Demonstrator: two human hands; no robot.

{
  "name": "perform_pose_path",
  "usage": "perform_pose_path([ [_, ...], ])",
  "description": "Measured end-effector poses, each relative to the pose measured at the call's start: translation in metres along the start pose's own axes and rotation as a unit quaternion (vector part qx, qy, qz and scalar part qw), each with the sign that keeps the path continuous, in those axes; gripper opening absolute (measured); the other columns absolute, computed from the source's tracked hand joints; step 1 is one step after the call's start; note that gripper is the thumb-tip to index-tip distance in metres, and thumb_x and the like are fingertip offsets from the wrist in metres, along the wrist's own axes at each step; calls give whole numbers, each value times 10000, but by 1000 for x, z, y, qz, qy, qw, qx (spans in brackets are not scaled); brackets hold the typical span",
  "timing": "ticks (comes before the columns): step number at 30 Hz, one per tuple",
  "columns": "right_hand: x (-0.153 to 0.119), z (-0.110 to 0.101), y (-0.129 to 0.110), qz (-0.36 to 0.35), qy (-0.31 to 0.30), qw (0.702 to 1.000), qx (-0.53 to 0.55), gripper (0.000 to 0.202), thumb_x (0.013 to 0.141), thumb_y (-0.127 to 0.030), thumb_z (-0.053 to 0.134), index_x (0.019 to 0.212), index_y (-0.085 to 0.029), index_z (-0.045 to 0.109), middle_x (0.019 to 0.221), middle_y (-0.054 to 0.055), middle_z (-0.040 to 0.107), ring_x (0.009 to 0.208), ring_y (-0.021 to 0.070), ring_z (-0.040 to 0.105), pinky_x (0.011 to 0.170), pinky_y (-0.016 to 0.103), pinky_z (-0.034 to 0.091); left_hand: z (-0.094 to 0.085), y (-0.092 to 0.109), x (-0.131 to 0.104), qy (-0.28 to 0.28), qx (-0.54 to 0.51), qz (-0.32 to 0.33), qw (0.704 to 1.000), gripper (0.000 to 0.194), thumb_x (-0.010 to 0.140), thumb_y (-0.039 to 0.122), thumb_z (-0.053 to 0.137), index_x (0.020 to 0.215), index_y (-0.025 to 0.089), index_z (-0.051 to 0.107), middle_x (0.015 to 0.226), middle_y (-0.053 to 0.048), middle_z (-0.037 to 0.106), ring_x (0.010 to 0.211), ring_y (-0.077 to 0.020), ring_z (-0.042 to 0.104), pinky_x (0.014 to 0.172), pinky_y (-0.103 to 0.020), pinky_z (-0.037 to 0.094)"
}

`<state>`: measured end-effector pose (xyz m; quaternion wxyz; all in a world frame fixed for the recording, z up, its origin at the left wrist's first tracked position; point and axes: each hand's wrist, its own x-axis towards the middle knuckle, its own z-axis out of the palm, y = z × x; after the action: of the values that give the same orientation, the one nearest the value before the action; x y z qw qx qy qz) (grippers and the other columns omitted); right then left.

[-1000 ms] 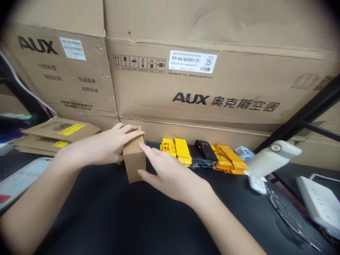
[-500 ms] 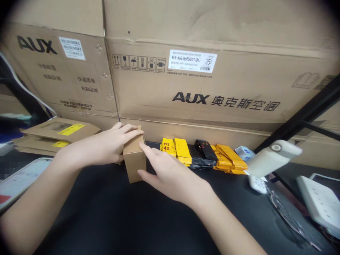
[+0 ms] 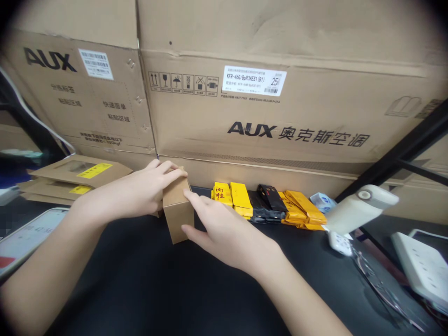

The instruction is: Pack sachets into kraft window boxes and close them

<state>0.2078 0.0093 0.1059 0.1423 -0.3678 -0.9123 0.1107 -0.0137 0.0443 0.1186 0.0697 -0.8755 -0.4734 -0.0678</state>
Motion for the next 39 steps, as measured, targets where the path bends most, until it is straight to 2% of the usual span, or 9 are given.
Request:
perform_pose_path([
  [18,-1,1,5,29,-13,999,2,602,903,-436,460,1431,-202,291,1402,96,465,1271,225,476,1052,424,441,3,-2,1,10,15,18,1000,678,636,94,562,1286,237,439,1274,-95,475,1114,-281,432,909,-404,430],
  [39,0,-3,4,39,-2,998,44,485,889,-396,494,1337,-242,389,1320,75,533,1219,235,513,997,412,465,-7,7,-4,0,18,4,1000,593,686,141,584,1264,221,476,1177,-114,512,1078,-288,448,853,-389,438],
])
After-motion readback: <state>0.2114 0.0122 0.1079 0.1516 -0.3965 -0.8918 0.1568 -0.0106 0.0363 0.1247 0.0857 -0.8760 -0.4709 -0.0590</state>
